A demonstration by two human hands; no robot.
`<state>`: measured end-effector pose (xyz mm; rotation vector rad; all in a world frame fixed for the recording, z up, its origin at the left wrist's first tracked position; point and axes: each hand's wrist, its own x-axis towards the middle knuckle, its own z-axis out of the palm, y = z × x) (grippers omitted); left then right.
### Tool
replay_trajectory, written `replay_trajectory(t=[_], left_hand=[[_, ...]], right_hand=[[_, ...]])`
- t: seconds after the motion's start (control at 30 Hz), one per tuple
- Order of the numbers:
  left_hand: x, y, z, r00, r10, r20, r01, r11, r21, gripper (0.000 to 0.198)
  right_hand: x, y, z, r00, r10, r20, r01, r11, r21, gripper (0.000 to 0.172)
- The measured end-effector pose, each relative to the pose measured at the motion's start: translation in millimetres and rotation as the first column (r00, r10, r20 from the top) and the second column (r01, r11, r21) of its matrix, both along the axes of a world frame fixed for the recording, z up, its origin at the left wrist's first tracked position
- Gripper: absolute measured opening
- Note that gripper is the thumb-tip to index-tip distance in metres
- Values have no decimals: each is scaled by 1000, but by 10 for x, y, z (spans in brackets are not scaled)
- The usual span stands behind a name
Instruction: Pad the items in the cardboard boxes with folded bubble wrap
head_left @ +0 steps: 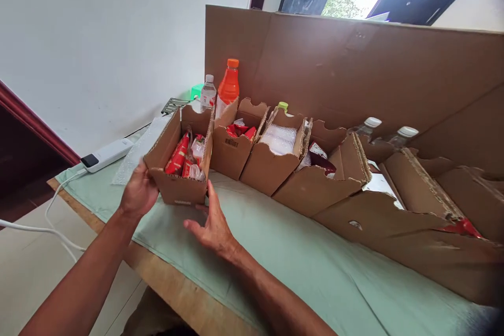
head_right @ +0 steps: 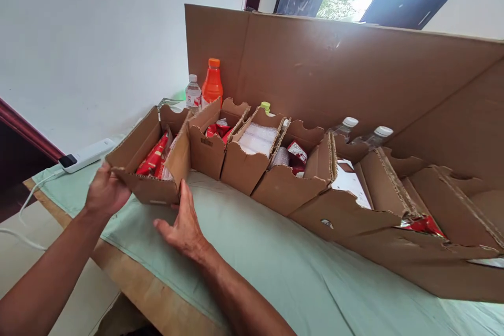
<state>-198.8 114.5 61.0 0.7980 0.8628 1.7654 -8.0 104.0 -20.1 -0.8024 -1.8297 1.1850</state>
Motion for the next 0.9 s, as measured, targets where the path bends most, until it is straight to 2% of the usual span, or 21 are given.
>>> replay_trajectory(t=[0.07,0.17,0.27,0.33,0.4,0.5,0.63,0.77,0.9], left_hand=[[-43,-54,-54,999,19,-41,-18,999,26,69],[-57,-209,-271,973,39,-226,-39,999,4,67],[-22,-279,-486,888,55,-456,-105,991,-86,66],[3,-229,-541,827,79,-556,-169,979,-112,61],[3,-103,-524,787,92,-609,-199,974,-109,56],[-68,198,-446,770,95,-631,-198,976,-95,55],[-223,682,-401,736,141,-662,-245,967,-66,56],[-255,966,-506,706,225,-672,-337,941,-39,69],[-149,952,-688,673,272,-687,-356,934,21,83]], right_hand=[[-68,106,-43,1000,15,-22,-16,1000,-16,117],[-33,161,-120,999,32,3,-32,999,-10,109],[37,125,-199,1000,10,30,-10,1000,-4,98],[45,91,-246,999,-34,24,34,999,-13,92],[22,68,-288,996,-92,7,92,995,-24,86],[-25,56,-327,987,-158,-25,158,987,-24,80],[-34,44,-313,984,-169,-59,167,985,-41,74],[-22,34,-283,983,-165,-75,162,986,-51,72],[-30,41,-296,981,-168,-99,165,986,-36,71]])
